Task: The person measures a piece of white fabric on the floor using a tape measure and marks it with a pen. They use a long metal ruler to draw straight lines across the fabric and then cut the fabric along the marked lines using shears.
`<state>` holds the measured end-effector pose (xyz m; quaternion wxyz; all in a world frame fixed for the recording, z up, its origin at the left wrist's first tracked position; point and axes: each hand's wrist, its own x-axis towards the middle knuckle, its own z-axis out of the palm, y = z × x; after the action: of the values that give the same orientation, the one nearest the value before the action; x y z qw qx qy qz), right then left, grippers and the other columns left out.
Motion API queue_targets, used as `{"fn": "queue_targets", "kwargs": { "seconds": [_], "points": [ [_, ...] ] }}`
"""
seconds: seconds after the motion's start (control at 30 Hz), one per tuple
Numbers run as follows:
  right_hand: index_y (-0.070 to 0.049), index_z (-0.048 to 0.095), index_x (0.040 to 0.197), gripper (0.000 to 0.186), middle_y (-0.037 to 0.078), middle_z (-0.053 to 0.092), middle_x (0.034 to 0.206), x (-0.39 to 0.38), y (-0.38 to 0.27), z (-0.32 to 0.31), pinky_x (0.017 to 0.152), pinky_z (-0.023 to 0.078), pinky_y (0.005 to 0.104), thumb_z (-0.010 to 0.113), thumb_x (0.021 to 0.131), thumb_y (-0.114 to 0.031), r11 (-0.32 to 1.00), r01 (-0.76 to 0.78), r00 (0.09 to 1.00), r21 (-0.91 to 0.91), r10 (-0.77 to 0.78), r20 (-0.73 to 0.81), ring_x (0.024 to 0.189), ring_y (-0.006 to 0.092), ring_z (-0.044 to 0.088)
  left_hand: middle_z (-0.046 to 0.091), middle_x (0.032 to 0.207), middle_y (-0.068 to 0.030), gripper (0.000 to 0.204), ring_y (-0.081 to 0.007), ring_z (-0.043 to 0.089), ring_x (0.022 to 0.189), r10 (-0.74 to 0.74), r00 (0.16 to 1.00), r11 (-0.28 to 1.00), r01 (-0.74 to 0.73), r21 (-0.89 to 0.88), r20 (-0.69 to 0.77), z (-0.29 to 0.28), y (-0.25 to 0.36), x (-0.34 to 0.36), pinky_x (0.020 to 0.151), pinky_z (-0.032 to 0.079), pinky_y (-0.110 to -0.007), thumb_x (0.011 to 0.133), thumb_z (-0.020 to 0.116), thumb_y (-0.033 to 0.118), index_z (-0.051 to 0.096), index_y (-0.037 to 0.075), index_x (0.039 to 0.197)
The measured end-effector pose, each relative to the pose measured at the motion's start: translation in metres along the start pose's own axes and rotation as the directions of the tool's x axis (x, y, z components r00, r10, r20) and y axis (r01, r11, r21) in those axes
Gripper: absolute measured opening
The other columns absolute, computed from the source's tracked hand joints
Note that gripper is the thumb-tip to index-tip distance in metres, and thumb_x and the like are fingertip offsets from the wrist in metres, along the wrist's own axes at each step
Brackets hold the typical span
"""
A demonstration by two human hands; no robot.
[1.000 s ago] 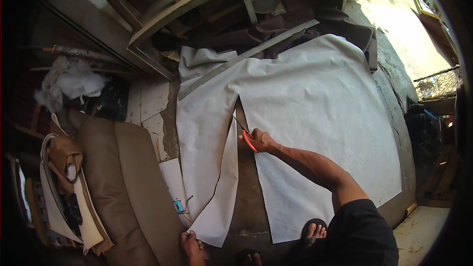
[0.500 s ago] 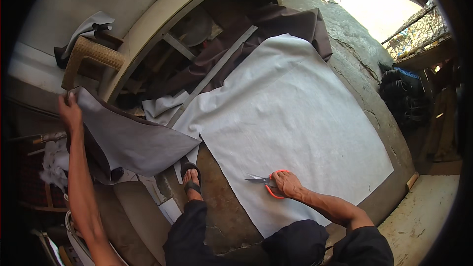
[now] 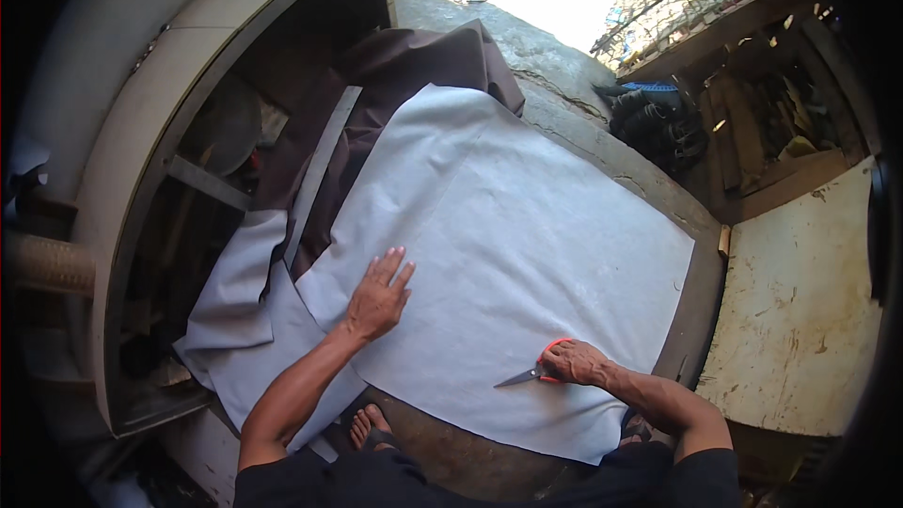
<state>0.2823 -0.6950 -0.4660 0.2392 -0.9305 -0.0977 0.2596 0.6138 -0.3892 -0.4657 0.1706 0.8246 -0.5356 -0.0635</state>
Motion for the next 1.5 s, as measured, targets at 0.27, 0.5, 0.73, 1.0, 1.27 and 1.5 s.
{"fn": "queue_targets", "kwargs": {
  "seconds": [0.27, 0.5, 0.73, 1.0, 1.27, 1.5],
  "points": [
    [-0.004, 0.062, 0.109, 0.063, 0.023, 0.07, 0.094, -0.149, -0.098, -0.039, 0.078, 0.053, 0.0482, 0.07, 0.082, -0.06, 0.391, -0.914, 0.405, 0.106, 0.882, 0.239, 0.09, 0.042, 0.069, 0.013, 0.167, -0.0135, 0.068, -0.0329, 0.005, 0.154, 0.166, 0.96, 0.983, -0.144, -0.111, 0.227, 0.113, 0.066, -0.009, 0.119, -0.002, -0.063, 0.099, 0.042, 0.052, 0.03, 0.019, 0.157],
    [-0.001, 0.056, 0.11, 0.066, 0.025, 0.069, 0.097, -0.152, -0.083, -0.076, 0.082, 0.053, 0.0469, 0.074, 0.081, -0.057, 0.199, -0.889, 0.142, 0.413, 0.976, -0.166, 0.094, 0.0419, 0.068, 0.014, 0.166, -0.0139, 0.067, -0.036, 0.004, 0.154, 0.098, 0.979, 0.995, -0.094, -0.031, 0.181, 0.093, 0.058, 0.0, 0.118, -0.003, -0.065, 0.099, 0.044, 0.051, 0.031, 0.021, 0.157],
    [0.002, 0.038, 0.132, 0.085, 0.028, 0.049, 0.132, -0.09, 0.006, 0.108, 0.105, 0.04, 0.0493, 0.08, 0.078, -0.048, 0.356, -0.668, -0.024, 0.654, 0.867, -0.498, 0.126, 0.0454, 0.047, 0.018, 0.166, -0.0123, 0.066, -0.0329, 0.009, 0.154, 0.27, 0.947, 0.953, -0.289, 0.092, 0.172, 0.11, 0.079, 0.037, 0.12, 0.004, -0.063, 0.098, 0.041, 0.056, 0.03, 0.027, 0.157],
    [0.002, 0.029, 0.145, 0.092, 0.025, 0.04, 0.148, -0.123, 0.051, 0.107, 0.114, 0.034, 0.0477, 0.08, 0.079, -0.038, 0.458, -0.611, -0.002, 0.645, 0.814, -0.581, 0.136, 0.0426, 0.04, 0.01, 0.167, -0.0147, 0.07, -0.0356, 0.002, 0.154, 0.092, 0.963, 0.988, -0.12, 0.095, 0.254, 0.124, 0.115, 0.09, 0.119, -0.005, -0.062, 0.099, 0.039, 0.054, 0.025, 0.021, 0.159],
    [-0.001, 0.032, 0.145, 0.086, 0.023, 0.037, 0.152, -0.203, 0.103, 0.104, 0.118, 0.029, 0.0449, 0.077, 0.082, -0.038, 0.432, -0.626, 0.004, 0.649, 0.834, -0.551, 0.141, 0.0399, 0.035, 0.006, 0.168, -0.0136, 0.068, -0.0355, 0.0, 0.154, 0.022, 0.961, 0.996, -0.046, 0.081, 0.277, 0.146, 0.186, 0.094, 0.12, -0.005, -0.06, 0.101, 0.036, 0.051, 0.021, 0.021, 0.16],
    [0.0, 0.039, 0.141, 0.071, 0.026, 0.044, 0.146, -0.174, 0.047, 0.112, 0.11, 0.038, 0.0467, 0.074, 0.087, -0.028, 0.531, -0.606, -0.034, 0.592, 0.726, -0.687, 0.133, 0.0417, 0.045, 0.025, 0.163, -0.0155, 0.059, -0.035, 0.016, 0.153, 0.209, 0.966, 0.975, -0.218, 0.042, 0.152, 0.076, 0.132, 0.009, 0.121, 0.009, -0.057, 0.097, 0.053, 0.032, 0.04, 0.016, 0.152]
  ]
}}
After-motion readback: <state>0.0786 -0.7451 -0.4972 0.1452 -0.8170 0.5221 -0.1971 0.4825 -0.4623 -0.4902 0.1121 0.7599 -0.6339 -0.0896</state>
